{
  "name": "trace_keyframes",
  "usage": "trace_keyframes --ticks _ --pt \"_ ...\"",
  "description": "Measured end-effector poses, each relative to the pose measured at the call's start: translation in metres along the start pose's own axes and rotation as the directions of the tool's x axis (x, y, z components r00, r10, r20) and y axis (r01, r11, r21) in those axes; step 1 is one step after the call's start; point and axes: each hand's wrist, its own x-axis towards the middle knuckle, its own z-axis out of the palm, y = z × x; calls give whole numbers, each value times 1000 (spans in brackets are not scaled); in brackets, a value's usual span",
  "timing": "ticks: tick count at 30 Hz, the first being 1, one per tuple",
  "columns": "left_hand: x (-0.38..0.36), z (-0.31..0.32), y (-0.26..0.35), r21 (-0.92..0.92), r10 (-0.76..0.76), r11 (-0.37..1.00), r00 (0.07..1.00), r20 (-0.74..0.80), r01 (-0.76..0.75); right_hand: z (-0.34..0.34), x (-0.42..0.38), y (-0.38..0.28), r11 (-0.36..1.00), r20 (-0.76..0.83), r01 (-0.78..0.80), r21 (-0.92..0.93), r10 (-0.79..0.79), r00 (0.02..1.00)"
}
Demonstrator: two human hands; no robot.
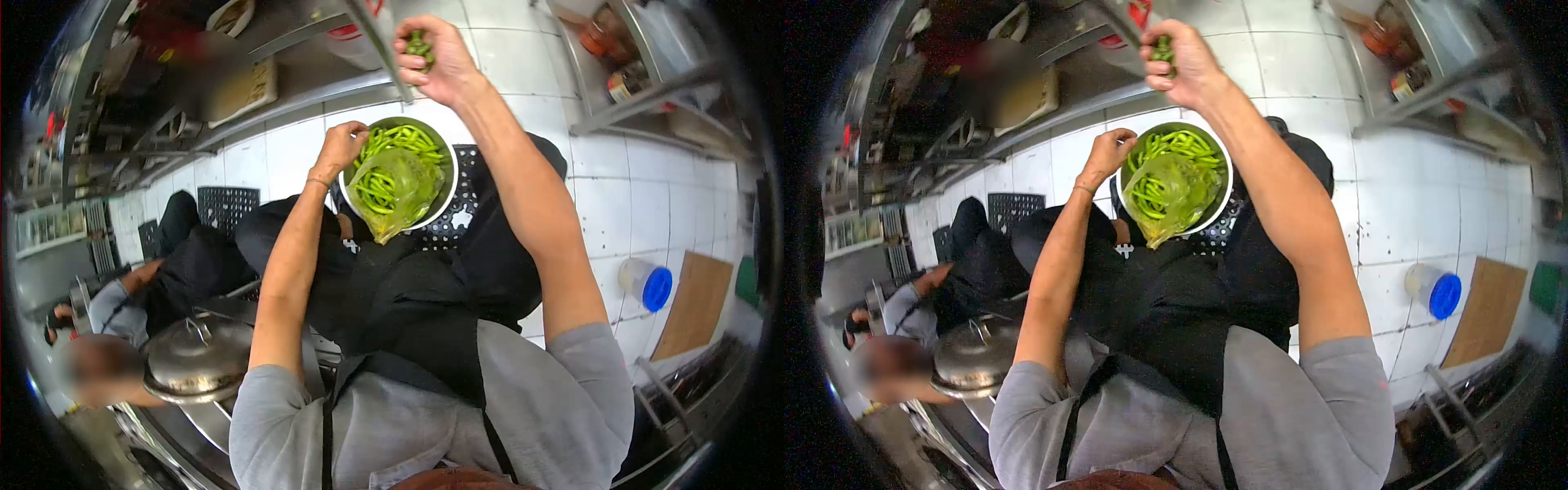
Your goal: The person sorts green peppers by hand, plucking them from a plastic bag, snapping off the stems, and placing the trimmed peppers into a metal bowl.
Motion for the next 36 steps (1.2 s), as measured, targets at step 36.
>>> trace_keyframes --ticks 36 --pt "-65 62 -15 509 22 857 992 122 -81 52 -13 44 944 -483 -98 -315 -71 873"
